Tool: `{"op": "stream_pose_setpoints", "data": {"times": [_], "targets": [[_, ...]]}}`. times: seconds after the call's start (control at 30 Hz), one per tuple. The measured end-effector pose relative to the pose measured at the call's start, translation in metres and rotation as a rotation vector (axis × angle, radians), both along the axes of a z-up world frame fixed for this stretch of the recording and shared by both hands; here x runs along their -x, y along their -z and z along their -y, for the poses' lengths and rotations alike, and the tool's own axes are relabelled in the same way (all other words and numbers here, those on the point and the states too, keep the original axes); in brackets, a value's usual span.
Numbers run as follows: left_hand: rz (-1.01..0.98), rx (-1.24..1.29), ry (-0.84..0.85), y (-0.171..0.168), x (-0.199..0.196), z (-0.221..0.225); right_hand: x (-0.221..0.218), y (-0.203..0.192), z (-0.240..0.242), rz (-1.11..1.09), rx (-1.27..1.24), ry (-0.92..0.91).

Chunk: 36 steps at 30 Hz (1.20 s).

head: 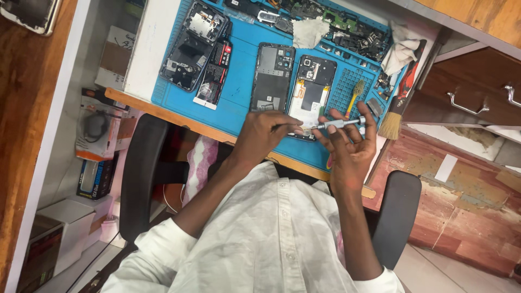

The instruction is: The person uses a manual screwdriver to remove screws from the internal components of a mobile phone and then uses an electric screwdriver to tighten screws on the phone's back casing.

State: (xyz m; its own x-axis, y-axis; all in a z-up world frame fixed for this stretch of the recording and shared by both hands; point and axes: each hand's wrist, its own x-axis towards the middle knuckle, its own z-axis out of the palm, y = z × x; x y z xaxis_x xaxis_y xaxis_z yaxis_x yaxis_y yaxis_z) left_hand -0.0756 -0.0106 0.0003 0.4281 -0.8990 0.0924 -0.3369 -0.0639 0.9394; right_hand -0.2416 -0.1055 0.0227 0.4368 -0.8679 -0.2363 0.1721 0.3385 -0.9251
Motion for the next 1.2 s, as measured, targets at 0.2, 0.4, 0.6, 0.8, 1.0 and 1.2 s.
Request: {"op": "stream_pose_setpoints", "data": {"times": [0.2,0.4,0.6,0.8,1.0,1.2], "targets": [[0.047,0.018,0.047,0.003,0.003,0.000,-0.001,0.002,-0.002,-0.002,0.036,0.008],[0.031,-0.027,0.056,-0.002,0.002,-0.003,-0.002,0.001,-0.002,0.011,0.029,0.020],[-0.021,0.076,-0.108,-0.003,-0.002,-0.006,0.004,-0.005,-0.011,-0.168,0.412,0.018],[-0.057,-0.003,-0.105,-0.004,-0.004,-0.003,0.000,-0.008,-0.018,-0.232,0.521,0.013],[-0.027,0.080,-0.070,-0.001,-0.004,-0.004,0.007,-0.002,-0.023,-0.273,0.551,-0.025],[-0.069,0.005,-0.079,-0.003,-0.003,-0.002,0.003,0.000,-0.026,-0.411,0.776,-0.021]]}}
